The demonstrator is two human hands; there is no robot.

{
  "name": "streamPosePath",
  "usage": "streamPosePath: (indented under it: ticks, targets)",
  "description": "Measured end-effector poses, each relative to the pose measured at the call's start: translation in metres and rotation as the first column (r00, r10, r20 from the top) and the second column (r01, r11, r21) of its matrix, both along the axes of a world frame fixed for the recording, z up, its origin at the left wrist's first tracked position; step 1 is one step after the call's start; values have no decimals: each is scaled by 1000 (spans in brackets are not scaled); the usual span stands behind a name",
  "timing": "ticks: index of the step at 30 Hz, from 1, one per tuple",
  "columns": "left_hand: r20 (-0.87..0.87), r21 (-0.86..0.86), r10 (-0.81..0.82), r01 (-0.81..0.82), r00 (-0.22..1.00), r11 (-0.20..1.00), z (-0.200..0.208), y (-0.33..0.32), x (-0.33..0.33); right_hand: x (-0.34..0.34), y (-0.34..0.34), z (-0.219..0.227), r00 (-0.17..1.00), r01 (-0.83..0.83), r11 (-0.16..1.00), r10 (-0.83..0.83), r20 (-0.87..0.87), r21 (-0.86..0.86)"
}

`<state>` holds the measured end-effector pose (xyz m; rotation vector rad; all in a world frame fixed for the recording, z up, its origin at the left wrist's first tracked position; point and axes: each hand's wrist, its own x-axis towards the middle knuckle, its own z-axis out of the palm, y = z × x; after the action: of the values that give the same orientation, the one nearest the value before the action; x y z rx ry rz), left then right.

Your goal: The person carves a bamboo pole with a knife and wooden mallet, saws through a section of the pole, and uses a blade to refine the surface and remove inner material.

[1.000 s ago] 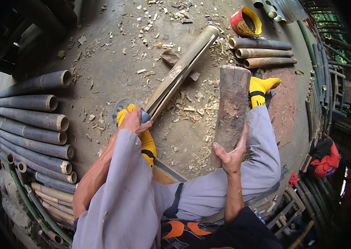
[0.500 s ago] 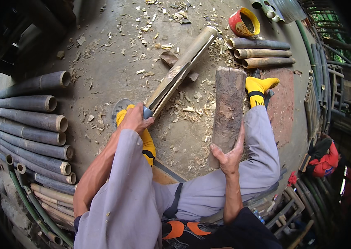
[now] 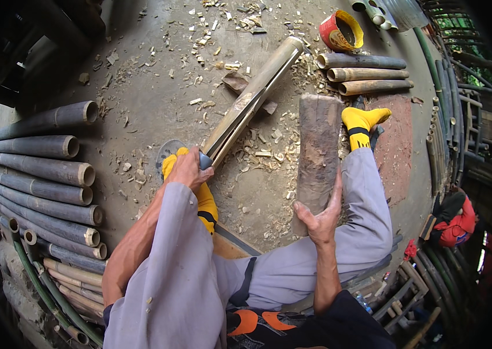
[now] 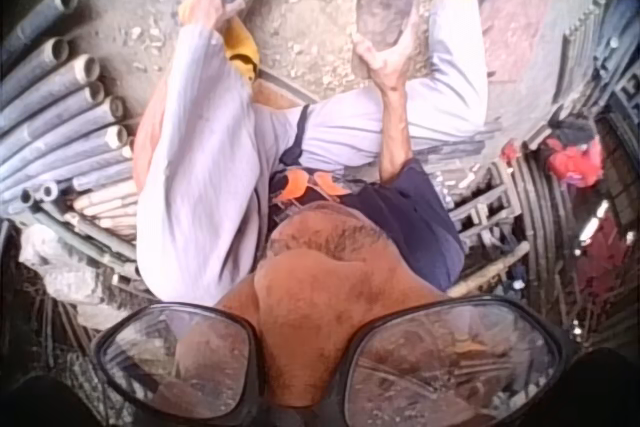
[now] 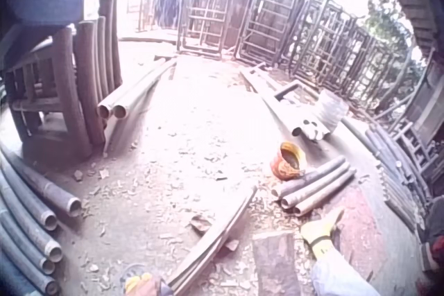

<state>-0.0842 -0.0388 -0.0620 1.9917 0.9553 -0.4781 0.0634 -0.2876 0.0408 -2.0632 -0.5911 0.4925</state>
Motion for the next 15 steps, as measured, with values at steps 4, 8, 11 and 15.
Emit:
streamPosePath:
  ticks: [4,8,11,15]
  targets:
    - [19,0,18,-18,1000,1000,-4,-1,-2,1,-2,-3,1000,-17,1000,17,14,-7]
    - [27,-17,28,-27,999,999,-3,-2,-3,2,-3,-2,999,-21,1000,21,27,-2]
    - [33,-12,42,-42,999,999,-6,-2,-4,3,-5,-2,999,-20,1000,20,44,-18]
    - [32,-19,13,-12,999,1000,-8,1,-7,3,-4,-1,997,-18,999,22,72,-50]
